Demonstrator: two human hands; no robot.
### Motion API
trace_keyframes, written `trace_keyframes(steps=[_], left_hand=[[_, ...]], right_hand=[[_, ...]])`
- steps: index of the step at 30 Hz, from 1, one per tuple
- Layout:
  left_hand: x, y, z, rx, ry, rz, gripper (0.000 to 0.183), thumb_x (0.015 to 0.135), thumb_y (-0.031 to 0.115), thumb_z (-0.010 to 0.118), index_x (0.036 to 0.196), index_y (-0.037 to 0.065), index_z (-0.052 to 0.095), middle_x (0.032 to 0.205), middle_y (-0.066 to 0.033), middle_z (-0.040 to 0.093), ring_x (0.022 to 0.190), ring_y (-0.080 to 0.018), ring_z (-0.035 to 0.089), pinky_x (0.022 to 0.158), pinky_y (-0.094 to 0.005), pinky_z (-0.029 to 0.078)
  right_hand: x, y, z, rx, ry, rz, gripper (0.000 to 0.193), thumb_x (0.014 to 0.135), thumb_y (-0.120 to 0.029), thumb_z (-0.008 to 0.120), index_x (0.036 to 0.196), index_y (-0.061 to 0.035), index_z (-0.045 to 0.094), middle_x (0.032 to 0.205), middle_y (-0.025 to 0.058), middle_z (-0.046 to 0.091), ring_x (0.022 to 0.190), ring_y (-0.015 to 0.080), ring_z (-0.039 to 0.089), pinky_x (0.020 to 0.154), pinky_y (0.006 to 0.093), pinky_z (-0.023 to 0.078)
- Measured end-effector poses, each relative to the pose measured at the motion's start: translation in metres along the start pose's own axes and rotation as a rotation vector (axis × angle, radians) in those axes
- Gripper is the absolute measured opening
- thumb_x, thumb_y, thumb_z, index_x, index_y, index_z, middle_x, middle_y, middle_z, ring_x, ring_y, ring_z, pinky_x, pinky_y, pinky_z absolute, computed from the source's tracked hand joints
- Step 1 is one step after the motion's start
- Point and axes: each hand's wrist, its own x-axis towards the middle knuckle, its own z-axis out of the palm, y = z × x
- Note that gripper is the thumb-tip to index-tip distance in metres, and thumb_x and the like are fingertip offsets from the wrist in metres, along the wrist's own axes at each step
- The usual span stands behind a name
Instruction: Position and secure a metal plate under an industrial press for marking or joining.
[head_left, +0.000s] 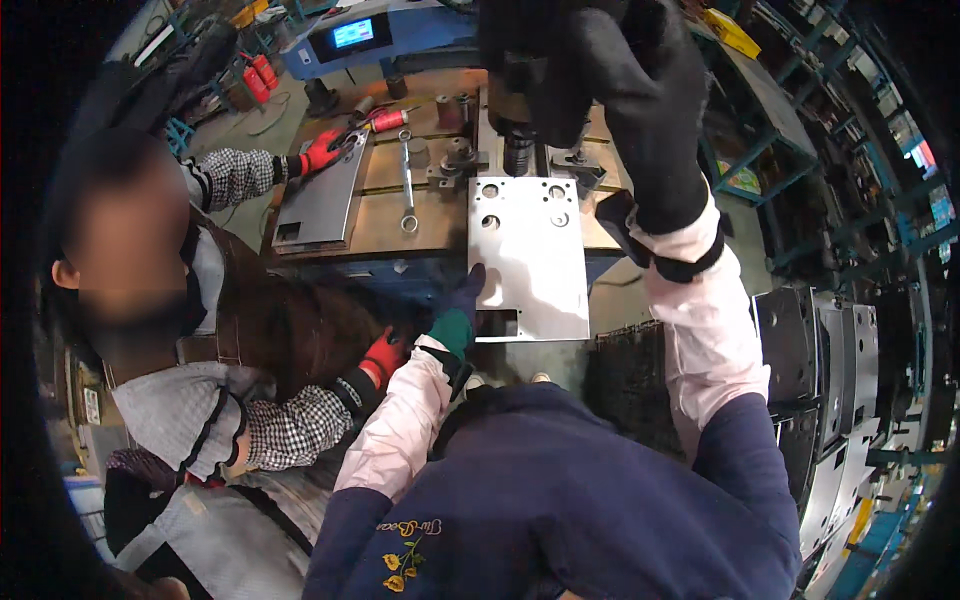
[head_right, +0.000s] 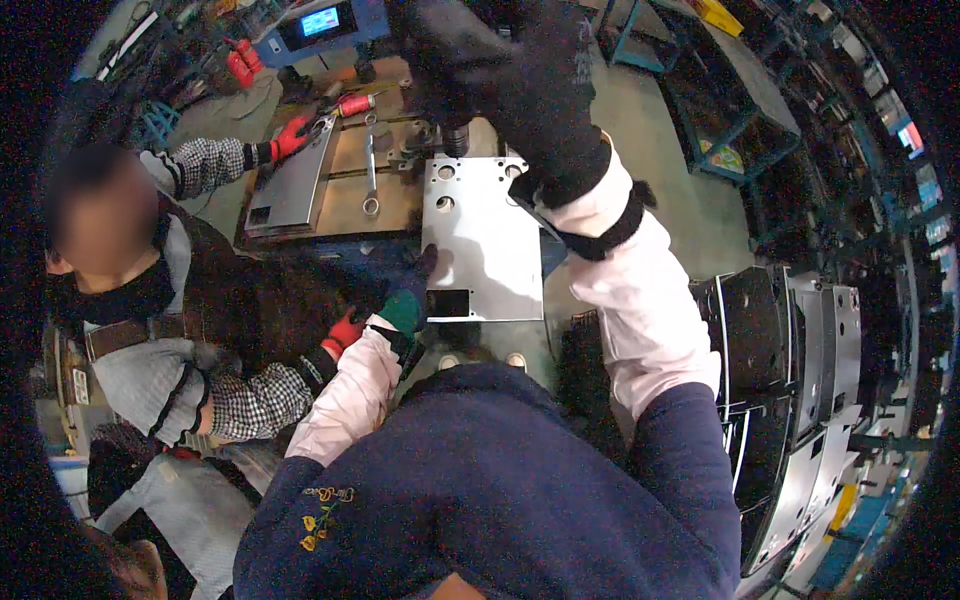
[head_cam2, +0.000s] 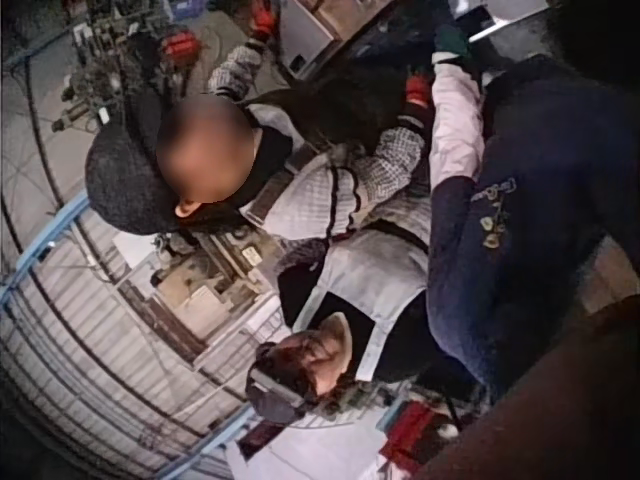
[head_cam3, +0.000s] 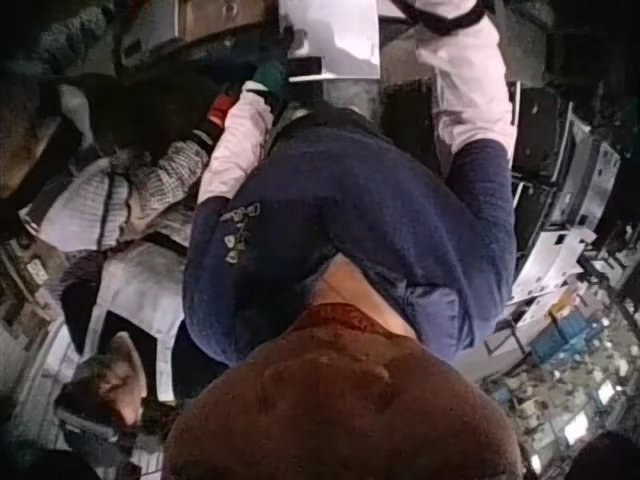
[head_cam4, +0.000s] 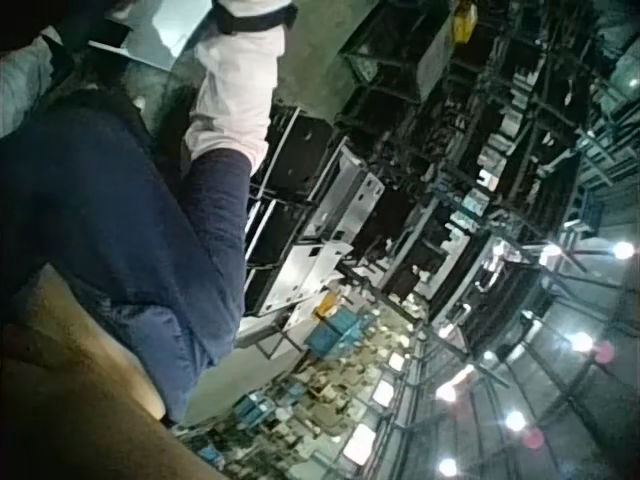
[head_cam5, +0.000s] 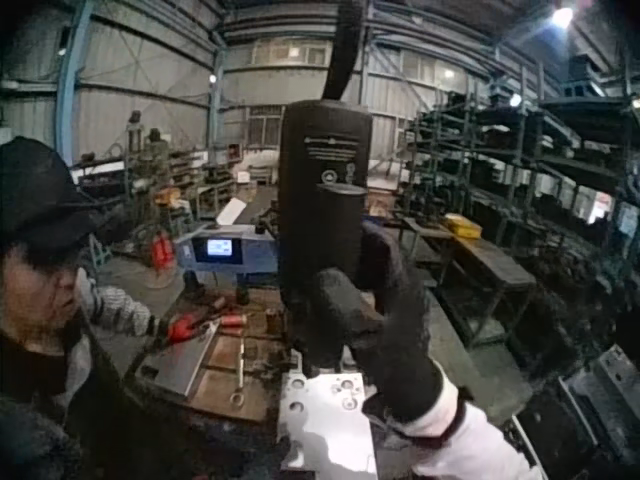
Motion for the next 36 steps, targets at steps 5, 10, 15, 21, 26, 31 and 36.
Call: trace_keyframes(steps=[5, 10, 15, 21, 26, 31, 36], left_hand=[[-0.003, -0.007, 0.000, -0.080, -0.010, 0.092, 0.066, 0.081, 0.058, 0.065, 0.125, 0.010, 0.058, 0.114, -0.0031, 0.061, 0.095, -0.0168, 0.054, 0.081, -0.0357, 0.045], [-0.001, -0.021, -0.001, -0.305, -0.076, -0.023, 0.059, 0.083, 0.051, 0.067, 0.123, 0.008, 0.059, 0.110, -0.0038, 0.062, 0.097, -0.0173, 0.054, 0.085, -0.0352, 0.044], [-0.001, -0.016, 0.003, -0.215, 0.003, -0.233, 0.061, 0.082, 0.053, 0.067, 0.123, 0.009, 0.059, 0.108, -0.0033, 0.062, 0.090, -0.0161, 0.052, 0.075, -0.0353, 0.045], [0.013, -0.034, -0.004, -0.080, 0.015, -0.157, 0.067, 0.079, 0.059, 0.067, 0.124, 0.009, 0.058, 0.103, -0.0032, 0.063, 0.073, -0.0146, 0.051, 0.060, -0.0321, 0.044], [0.008, -0.021, -0.009, -0.042, -0.066, -0.274, 0.070, 0.078, 0.062, 0.066, 0.124, 0.009, 0.059, 0.101, -0.0026, 0.063, 0.070, -0.0158, 0.052, 0.056, -0.0313, 0.044], [0.022, -0.053, 0.000, -0.208, 0.039, -0.163, 0.064, 0.080, 0.059, 0.065, 0.118, 0.007, 0.063, 0.102, -0.0047, 0.065, 0.082, -0.0192, 0.056, 0.071, -0.0344, 0.046], [0.025, -0.063, 0.007, -0.255, -0.005, 0.079, 0.061, 0.081, 0.056, 0.065, 0.117, 0.006, 0.063, 0.107, -0.0051, 0.064, 0.091, -0.0203, 0.056, 0.079, -0.0366, 0.045]], right_hand=[[0.013, -0.027, 0.001, 0.071, -0.231, 0.251, 0.035, 0.088, -0.022, 0.064, 0.114, -0.0008, 0.055, 0.091, 0.0062, 0.065, 0.075, 0.0134, 0.064, 0.063, 0.0270, 0.050], [0.020, -0.054, 0.007, 0.198, -0.248, 0.500, 0.029, 0.089, -0.020, 0.063, 0.110, -0.0016, 0.057, 0.084, 0.0037, 0.064, 0.066, 0.0112, 0.062, 0.058, 0.0247, 0.048], [0.019, -0.054, 0.004, 0.206, -0.215, 0.633, 0.031, 0.088, -0.022, 0.064, 0.112, -0.0029, 0.057, 0.084, 0.0032, 0.063, 0.064, 0.0105, 0.060, 0.056, 0.0247, 0.047], [0.015, -0.044, 0.003, 0.437, -0.247, 0.556, 0.033, 0.088, -0.024, 0.065, 0.114, -0.0041, 0.057, 0.085, 0.0019, 0.061, 0.065, 0.0100, 0.057, 0.056, 0.0245, 0.046], [0.013, -0.029, -0.002, 0.444, -0.313, 0.522, 0.034, 0.088, -0.023, 0.063, 0.115, -0.0040, 0.056, 0.087, 0.0026, 0.061, 0.069, 0.0106, 0.058, 0.059, 0.0247, 0.046], [0.012, -0.017, -0.016, 0.270, -0.273, 0.405, 0.033, 0.090, -0.020, 0.060, 0.118, -0.0032, 0.056, 0.091, 0.0038, 0.062, 0.078, 0.0117, 0.059, 0.068, 0.0252, 0.047], [0.008, 0.005, -0.061, -0.132, -0.152, 0.159, 0.032, 0.092, -0.017, 0.056, 0.121, -0.0024, 0.056, 0.095, 0.0051, 0.062, 0.086, 0.0128, 0.059, 0.076, 0.0257, 0.047]])
